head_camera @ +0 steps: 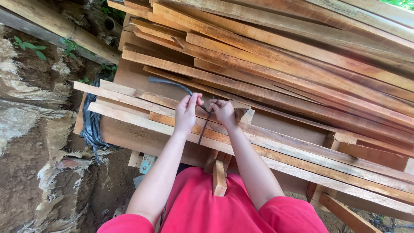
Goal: The person arranges a stack of wooden planks on a workbench and secures them using black plastic straps. They wrap the straps around the wood, pull them tight, and tie knots to hold the bundle together.
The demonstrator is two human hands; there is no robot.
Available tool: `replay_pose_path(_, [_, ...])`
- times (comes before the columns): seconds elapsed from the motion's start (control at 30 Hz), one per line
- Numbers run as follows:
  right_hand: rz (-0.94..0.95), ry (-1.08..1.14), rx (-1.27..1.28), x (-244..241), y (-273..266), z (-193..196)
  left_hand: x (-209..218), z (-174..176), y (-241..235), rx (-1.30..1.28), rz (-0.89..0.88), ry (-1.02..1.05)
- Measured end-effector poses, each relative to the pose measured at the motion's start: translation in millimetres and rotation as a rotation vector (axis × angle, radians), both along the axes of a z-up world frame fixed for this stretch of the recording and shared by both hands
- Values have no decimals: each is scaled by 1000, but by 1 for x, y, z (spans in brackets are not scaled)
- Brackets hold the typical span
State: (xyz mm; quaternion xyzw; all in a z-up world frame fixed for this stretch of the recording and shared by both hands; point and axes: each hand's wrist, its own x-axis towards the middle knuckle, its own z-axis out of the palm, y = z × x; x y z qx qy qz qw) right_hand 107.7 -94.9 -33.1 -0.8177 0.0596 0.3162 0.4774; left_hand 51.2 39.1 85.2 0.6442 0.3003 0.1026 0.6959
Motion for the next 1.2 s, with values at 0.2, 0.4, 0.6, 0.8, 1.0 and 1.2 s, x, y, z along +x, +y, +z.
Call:
replay_pose_path(0.2, [-111,41,51,8,1,-10,24,6,14,163,-96,-50])
replay_pose_path(0.4, [-25,-9,-83,3,1,-9,50,-8,16,241,-138,-43])
replay_pose_path(0.6, [41,-116,-44,-16,-2,-27,100,-33,27,298,-199,22])
replay_pose_path(0.8, [70,-172,154,-6,-10,-5,115,-40,-7,288,-295,-10])
replay_pose_path(1.0, [-31,-101,67,-6,-2,-20,113,-41,4,294,-320,3])
replay_pose_path(1.2, [39,-278,56,-17,-8,-6,117,-49,4,290,-306,4])
